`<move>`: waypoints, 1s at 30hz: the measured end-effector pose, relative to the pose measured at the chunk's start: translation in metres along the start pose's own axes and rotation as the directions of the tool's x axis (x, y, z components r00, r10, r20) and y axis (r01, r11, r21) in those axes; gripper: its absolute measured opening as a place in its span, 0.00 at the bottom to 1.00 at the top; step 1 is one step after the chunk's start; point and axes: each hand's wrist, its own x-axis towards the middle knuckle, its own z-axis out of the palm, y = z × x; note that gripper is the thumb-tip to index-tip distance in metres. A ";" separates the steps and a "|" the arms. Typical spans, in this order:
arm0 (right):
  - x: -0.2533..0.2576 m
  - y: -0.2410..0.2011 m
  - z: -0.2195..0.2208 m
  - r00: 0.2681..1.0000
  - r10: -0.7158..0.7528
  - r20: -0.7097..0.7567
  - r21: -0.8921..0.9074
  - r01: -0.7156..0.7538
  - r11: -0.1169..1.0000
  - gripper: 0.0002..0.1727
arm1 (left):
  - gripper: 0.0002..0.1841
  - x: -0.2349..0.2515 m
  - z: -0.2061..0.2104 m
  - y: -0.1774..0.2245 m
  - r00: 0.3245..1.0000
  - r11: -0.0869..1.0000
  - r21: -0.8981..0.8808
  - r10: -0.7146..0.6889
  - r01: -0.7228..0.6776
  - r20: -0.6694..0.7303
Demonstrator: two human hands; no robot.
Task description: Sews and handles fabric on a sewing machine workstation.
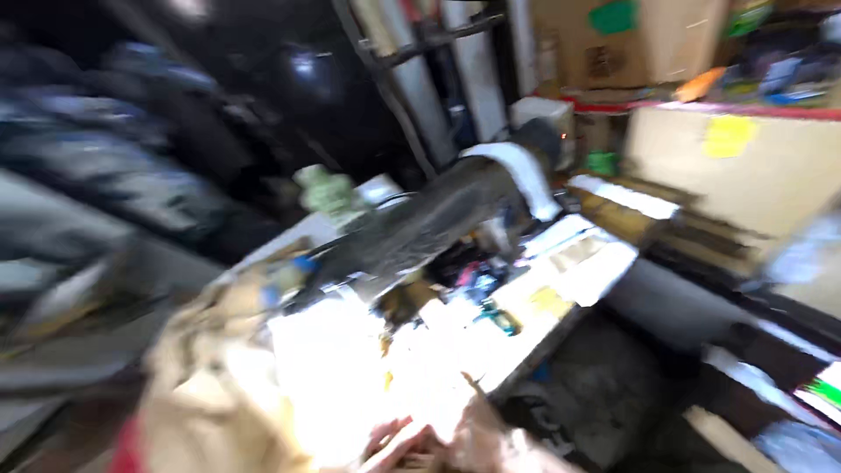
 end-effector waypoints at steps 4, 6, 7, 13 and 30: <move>0.002 0.017 0.020 0.934 -0.232 -0.271 -0.200 0.181 0.963 0.11 | 0.23 0.002 0.026 -0.032 0.932 0.889 0.459 0.161 0.007 -0.325; 0.001 0.017 0.021 0.923 -0.247 -0.296 -0.208 0.190 0.959 0.12 | 0.19 -0.001 0.040 -0.058 0.746 0.728 0.685 0.469 -0.023 -0.473; -0.001 0.017 0.021 0.919 -0.249 -0.306 -0.205 0.192 0.960 0.13 | 0.17 -0.002 0.041 -0.066 0.695 0.694 0.720 0.522 -0.008 -0.495; -0.008 0.015 0.024 0.933 -0.222 -0.285 -0.241 0.155 0.958 0.15 | 0.12 0.004 0.045 -0.072 0.607 0.754 0.649 0.469 0.102 -0.641; -0.007 0.004 0.011 0.968 -0.143 -0.206 -0.227 0.095 0.969 0.11 | 0.15 0.039 0.055 -0.073 0.771 0.932 0.278 0.351 -0.233 -0.531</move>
